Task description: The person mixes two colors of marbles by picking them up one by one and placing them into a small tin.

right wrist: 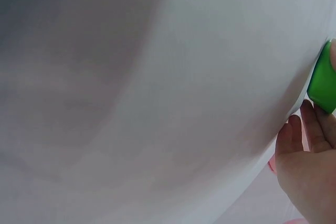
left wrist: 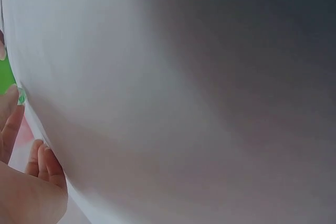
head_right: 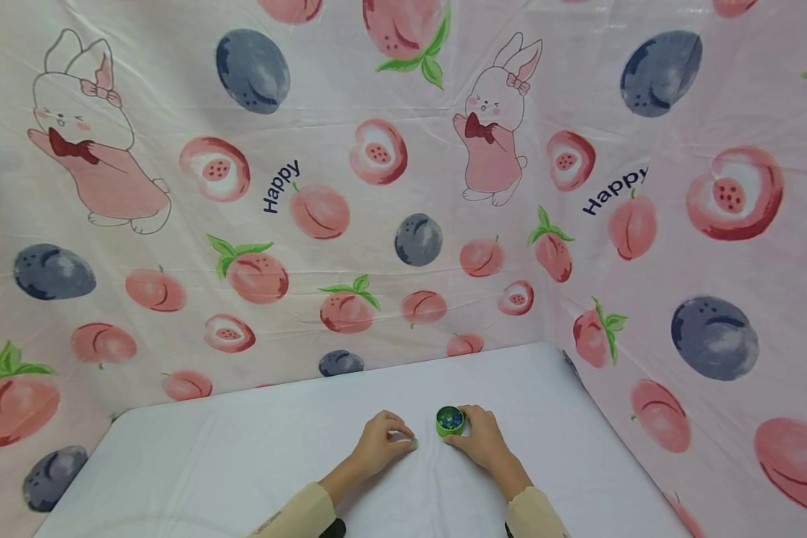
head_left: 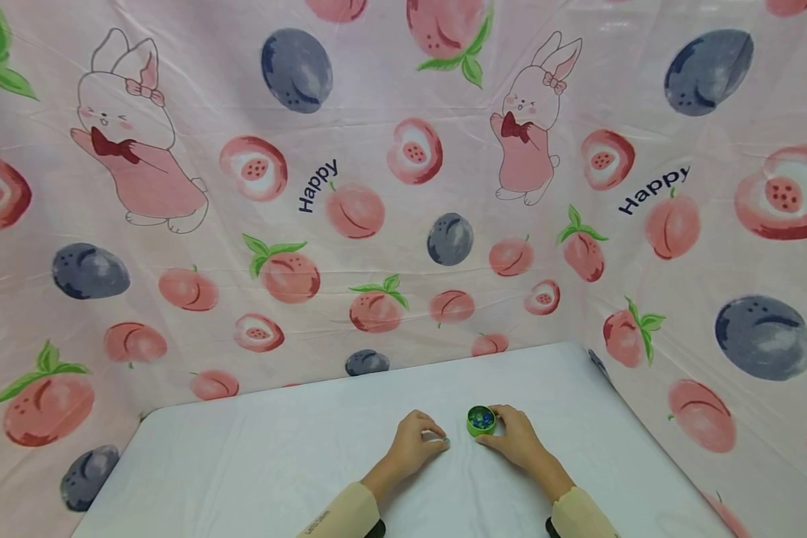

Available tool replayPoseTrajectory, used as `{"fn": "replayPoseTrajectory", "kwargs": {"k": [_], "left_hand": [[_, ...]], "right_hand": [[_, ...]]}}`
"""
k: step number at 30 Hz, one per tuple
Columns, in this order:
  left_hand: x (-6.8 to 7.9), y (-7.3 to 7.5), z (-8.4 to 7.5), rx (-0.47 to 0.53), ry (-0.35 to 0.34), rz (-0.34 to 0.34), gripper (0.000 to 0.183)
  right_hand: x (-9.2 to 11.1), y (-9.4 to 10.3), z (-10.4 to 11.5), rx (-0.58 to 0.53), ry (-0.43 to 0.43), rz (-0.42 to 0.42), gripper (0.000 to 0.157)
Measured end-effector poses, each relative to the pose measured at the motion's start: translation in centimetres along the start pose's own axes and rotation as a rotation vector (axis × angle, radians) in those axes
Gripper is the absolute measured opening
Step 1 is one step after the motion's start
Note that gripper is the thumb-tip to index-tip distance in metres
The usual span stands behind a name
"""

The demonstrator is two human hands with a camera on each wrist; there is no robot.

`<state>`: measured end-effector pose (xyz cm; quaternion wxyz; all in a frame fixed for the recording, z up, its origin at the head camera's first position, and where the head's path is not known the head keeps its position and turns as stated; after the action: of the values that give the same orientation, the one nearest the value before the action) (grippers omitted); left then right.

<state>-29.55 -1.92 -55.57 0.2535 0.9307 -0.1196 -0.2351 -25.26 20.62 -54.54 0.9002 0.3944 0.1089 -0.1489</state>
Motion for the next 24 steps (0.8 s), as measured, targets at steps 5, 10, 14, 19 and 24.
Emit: {"fn": "replayPoseTrajectory", "kwargs": {"k": [5, 10, 14, 19, 24], "left_hand": [[-0.1, -0.2, 0.1, -0.009, -0.01, -0.001, 0.007], [-0.4, -0.3, 0.0, 0.007, -0.013, -0.014, 0.007], [-1.0, -0.5, -0.3, 0.011, -0.03, -0.031, 0.007], [-2.1, -0.9, -1.1, 0.014, -0.056, -0.063, 0.007], [-3.2, -1.8, -1.9, 0.003, -0.079, -0.074, 0.008]], "right_hand": [[0.1, 0.0, 0.1, -0.017, 0.008, -0.008, 0.057], [0.1, 0.1, 0.2, -0.027, 0.011, -0.015, 0.056], [0.0, 0.1, 0.2, -0.023, 0.01, -0.007, 0.056], [0.0, 0.2, 0.3, -0.025, 0.012, 0.002, 0.057], [-0.1, 0.3, 0.2, -0.025, 0.017, -0.001, 0.057]]}}
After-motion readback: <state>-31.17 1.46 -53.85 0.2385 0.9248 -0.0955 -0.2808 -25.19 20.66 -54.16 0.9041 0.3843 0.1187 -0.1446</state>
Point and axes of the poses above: each hand's wrist, its own x-axis away from the middle knuckle, its own y-axis out of the back of the hand, z = x × y, the point moved 2 cm from there along -x, towards the middle knuckle, and after that the axes turned 10 degrees about -z, right-handed, at the moved point
